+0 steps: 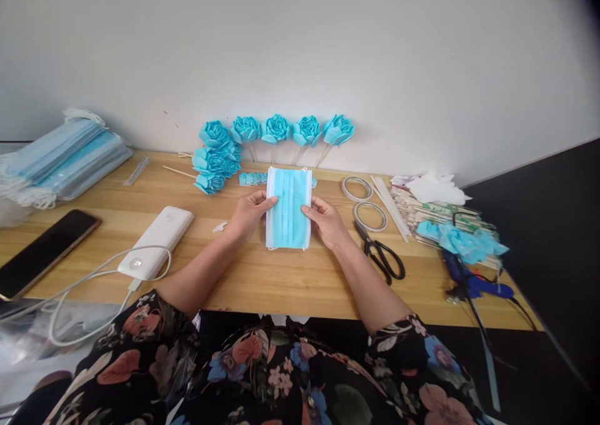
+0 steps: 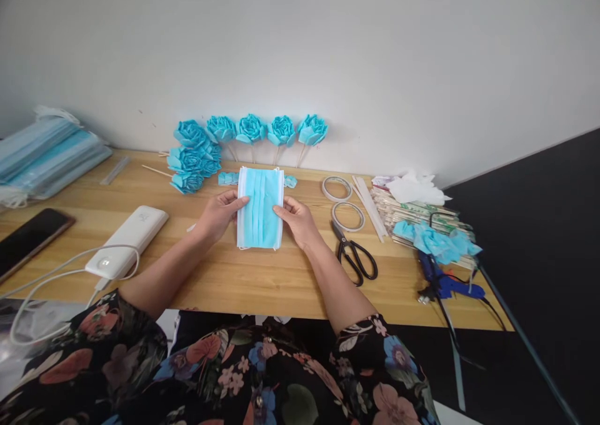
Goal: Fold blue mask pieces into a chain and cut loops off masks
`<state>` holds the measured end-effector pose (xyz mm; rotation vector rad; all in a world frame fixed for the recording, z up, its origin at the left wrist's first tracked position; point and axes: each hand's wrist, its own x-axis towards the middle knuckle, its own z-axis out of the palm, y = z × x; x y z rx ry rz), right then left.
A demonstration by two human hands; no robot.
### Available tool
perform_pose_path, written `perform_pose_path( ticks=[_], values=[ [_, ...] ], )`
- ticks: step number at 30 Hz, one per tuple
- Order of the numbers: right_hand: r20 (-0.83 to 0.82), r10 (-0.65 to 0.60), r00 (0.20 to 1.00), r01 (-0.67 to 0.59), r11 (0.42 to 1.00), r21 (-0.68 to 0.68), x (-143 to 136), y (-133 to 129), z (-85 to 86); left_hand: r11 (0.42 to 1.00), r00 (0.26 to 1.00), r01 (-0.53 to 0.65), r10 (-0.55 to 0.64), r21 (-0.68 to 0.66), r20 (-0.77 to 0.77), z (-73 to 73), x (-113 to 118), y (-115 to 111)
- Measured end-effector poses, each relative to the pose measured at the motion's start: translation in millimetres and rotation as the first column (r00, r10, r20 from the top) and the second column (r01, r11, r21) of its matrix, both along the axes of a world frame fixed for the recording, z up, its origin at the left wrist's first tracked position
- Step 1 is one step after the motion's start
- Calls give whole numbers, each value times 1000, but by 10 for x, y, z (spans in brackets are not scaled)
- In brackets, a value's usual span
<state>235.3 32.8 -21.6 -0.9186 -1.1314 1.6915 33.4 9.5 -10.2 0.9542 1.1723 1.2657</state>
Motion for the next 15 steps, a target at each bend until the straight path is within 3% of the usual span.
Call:
perform_pose_path(
  ticks=[4, 6, 8, 10, 13, 15],
  values=[
    [169, -182, 969, 156, 975, 155, 4, 0, -29, 1000, 999, -9, 8, 12, 38, -4, -20, 5],
    [252, -350, 902, 263, 909, 322, 4, -40, 8, 999, 999, -38, 37, 37, 30, 7, -22, -2],
    [281, -418, 864, 265, 852, 451, -6, -107, 66, 996, 999, -52, 53, 70, -1, 43, -17, -25],
    [285, -316, 905, 155, 869, 469, -27, -182, 115, 995, 1000, 16, -13, 101, -28, 107, -1, -64],
    [261, -85, 962, -26, 919, 394, -63, -247, 127, 957, 971, 239, -233, 161, -56, 209, 33, -130],
    [213, -51, 976, -19, 948, 318, -75, -237, 98, 927, 947, 321, -308, 197, -94, 241, 45, -159]
  ],
)
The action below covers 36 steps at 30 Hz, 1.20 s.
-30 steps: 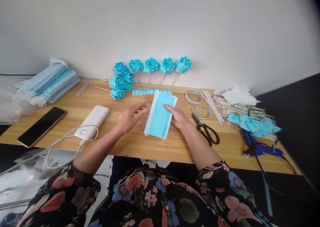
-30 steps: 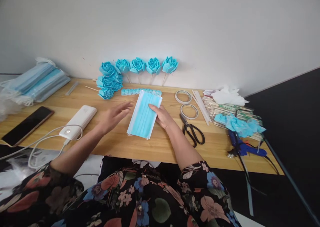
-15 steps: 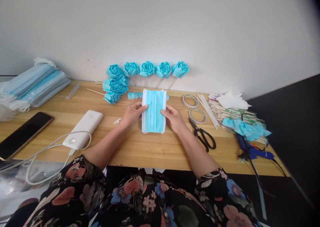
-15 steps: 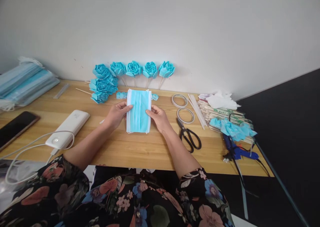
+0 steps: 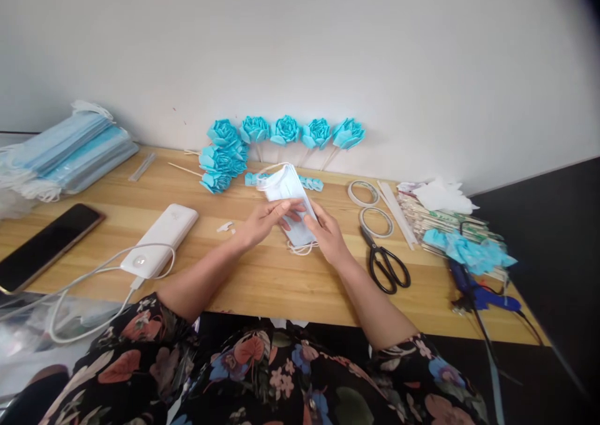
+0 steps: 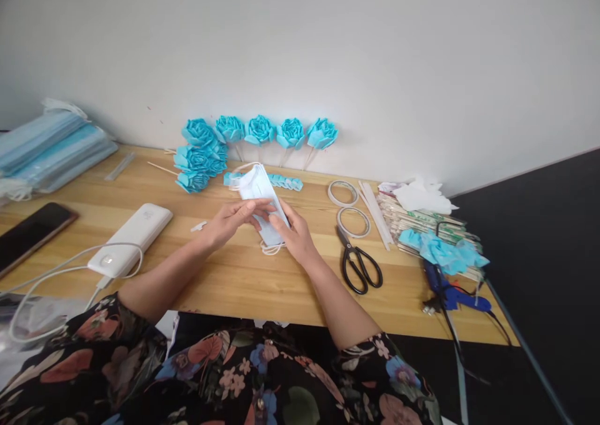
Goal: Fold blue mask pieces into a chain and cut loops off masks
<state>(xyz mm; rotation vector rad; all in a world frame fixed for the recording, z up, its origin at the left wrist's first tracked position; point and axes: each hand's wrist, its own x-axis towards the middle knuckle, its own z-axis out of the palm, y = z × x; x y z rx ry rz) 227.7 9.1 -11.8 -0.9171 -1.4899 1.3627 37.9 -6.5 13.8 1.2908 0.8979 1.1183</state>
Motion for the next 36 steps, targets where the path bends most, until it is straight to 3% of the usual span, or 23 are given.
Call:
perform_pose_path(
  ticks=[3, 5, 7, 9, 12, 14, 19, 24, 27, 30, 36],
  values=[
    [-131, -110, 985, 85, 980, -180, 9, 61, -36, 988, 989, -139, 142, 64, -39, -30, -23, 10],
    [-211, -167, 963, 107, 957, -270, 21, 94, -24, 939, 942, -331, 335, 92, -30, -78, -56, 50],
    [-268, -181, 946, 94, 947, -307, 27, 104, 14, 887, 889, -456, 457, 75, -2, -121, -81, 99],
    [-305, -168, 937, 64, 944, -324, 22, 95, 52, 900, 899, -436, 436, -4, 49, -147, -84, 136],
    [-329, -126, 936, 11, 944, -330, 3, 75, 65, 953, 949, -217, 256, -210, 182, -163, -50, 153],
    [-335, -89, 938, -26, 945, -325, -11, 72, 46, 942, 957, -118, 192, -314, 216, -175, -28, 147],
    [-282, -83, 956, -7, 952, -306, -14, 80, 15, 923, 959, -250, 278, -294, 55, -219, -51, 142],
    [-166, -167, 972, 119, 957, -264, 11, 90, 12, 932, 964, -266, 255, -246, -78, -197, -68, 154],
    [-133, -166, 977, 127, 957, -260, 19, 98, -3, 942, 963, -268, 266, -203, -40, -168, -59, 162],
    [-129, -143, 981, 106, 960, -258, 22, 95, -4, 924, 935, -346, 354, -163, 26, -170, -74, 181],
    [-127, -98, 987, 61, 961, -270, 21, 78, 26, 891, 890, -452, 447, -37, -87, -210, -158, 221]
  ],
)
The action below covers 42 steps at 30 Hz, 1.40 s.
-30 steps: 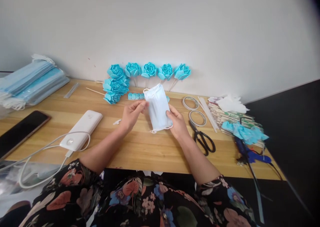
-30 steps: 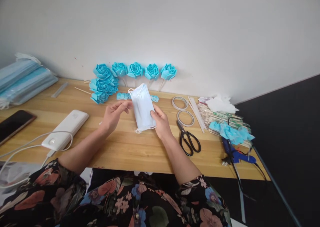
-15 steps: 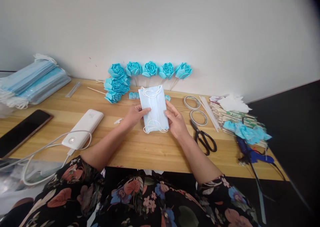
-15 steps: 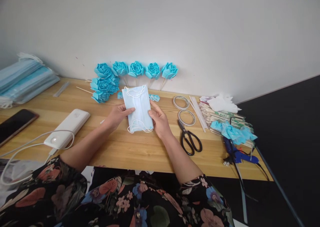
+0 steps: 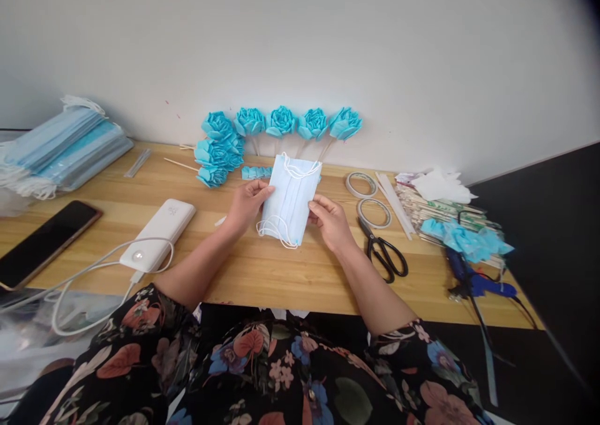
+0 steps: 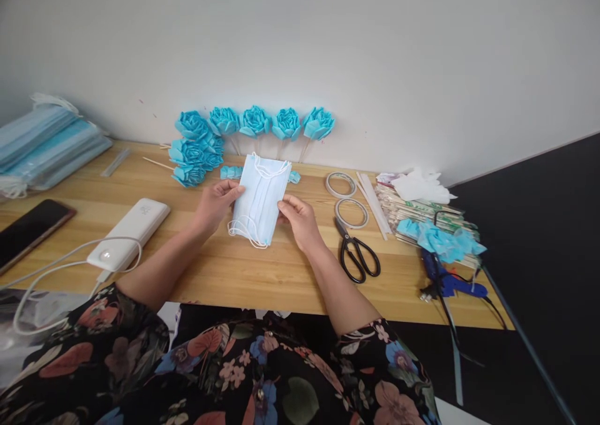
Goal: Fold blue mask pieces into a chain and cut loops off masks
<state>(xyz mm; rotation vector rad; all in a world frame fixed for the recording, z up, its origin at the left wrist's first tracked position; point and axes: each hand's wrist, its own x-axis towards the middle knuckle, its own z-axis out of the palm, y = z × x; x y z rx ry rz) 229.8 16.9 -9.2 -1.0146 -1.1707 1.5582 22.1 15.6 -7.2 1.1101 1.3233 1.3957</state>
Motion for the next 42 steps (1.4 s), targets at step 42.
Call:
perform_pose_path(
  ticks=[42],
  values=[
    [168, -37, 985, 14, 991, 133, 1, -23, -16, 884, 907, 422, -413, -200, 88, -42, 133, -147]
  ],
)
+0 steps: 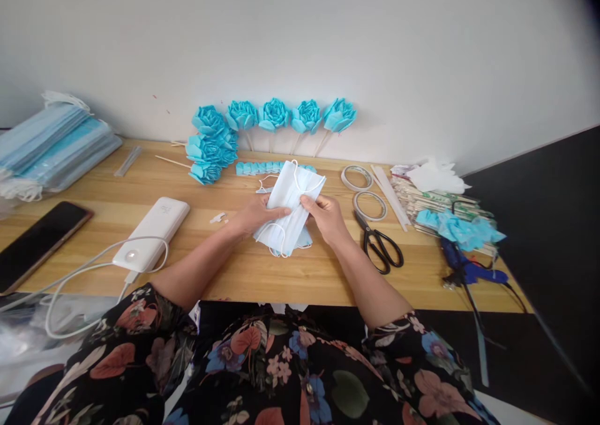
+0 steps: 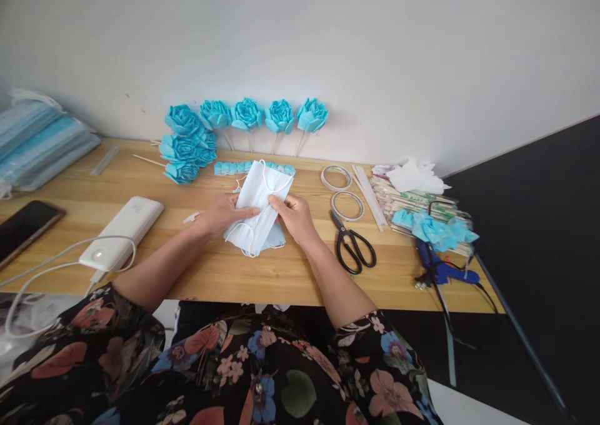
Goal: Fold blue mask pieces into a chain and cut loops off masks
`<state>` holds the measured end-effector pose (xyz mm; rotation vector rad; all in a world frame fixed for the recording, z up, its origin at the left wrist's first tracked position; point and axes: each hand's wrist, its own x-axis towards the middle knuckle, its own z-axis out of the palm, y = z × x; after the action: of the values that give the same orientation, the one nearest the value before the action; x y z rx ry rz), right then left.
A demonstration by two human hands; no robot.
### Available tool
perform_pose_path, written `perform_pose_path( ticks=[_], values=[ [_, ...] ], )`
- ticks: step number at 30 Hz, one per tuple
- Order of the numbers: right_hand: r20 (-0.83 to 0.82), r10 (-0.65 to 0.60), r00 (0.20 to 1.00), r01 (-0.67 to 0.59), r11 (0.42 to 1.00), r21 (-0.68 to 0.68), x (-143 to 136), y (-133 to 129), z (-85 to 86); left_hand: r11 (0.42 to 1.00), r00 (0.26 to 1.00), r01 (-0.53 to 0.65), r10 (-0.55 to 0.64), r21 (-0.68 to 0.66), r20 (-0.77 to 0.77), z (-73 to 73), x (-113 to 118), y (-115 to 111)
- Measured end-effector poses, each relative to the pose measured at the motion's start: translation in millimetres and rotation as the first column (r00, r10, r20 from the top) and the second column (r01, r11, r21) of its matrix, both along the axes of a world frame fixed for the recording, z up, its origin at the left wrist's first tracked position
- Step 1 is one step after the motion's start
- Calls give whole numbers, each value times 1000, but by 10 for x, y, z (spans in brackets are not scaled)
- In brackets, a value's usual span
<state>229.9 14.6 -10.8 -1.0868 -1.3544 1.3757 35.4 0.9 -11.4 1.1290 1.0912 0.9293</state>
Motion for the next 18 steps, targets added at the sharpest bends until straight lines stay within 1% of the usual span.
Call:
perform_pose_path(
  ticks=[2, 4, 6, 8, 10, 13, 15, 18],
  values=[
    [-21, -73, 997, 73, 997, 1, 19, 23, 4, 999, 996, 52, -51, 10, -74, 21, -30, 4],
    [-65, -162, 985, 161, 987, -12, 47, 63, 10, 989, 982, 147, -143, 19, -121, 61, -56, 0],
    [-115, -237, 965, 234, 971, -42, 78, 113, 13, 973, 966, 228, -225, 14, -129, 101, -72, -10],
    [-161, -270, 949, 259, 962, -81, 105, 163, 9, 969, 963, 247, -247, -10, -111, 123, -76, -20],
    [-204, -245, 948, 223, 967, -122, 123, 199, 2, 980, 975, 196, -199, -38, -97, 120, -75, -22],
    [-236, -122, 964, 83, 983, -166, 126, 205, 3, 997, 995, 66, -69, -48, -69, 86, -74, -9],
    [-220, -34, 975, 2, 990, -144, 116, 175, 20, 999, 999, 11, -13, -52, -30, 66, -73, 1],
    [-134, 33, 991, -43, 996, -77, 90, 112, 59, 998, 1000, -13, 14, -61, 19, 58, -62, 3]
  ],
)
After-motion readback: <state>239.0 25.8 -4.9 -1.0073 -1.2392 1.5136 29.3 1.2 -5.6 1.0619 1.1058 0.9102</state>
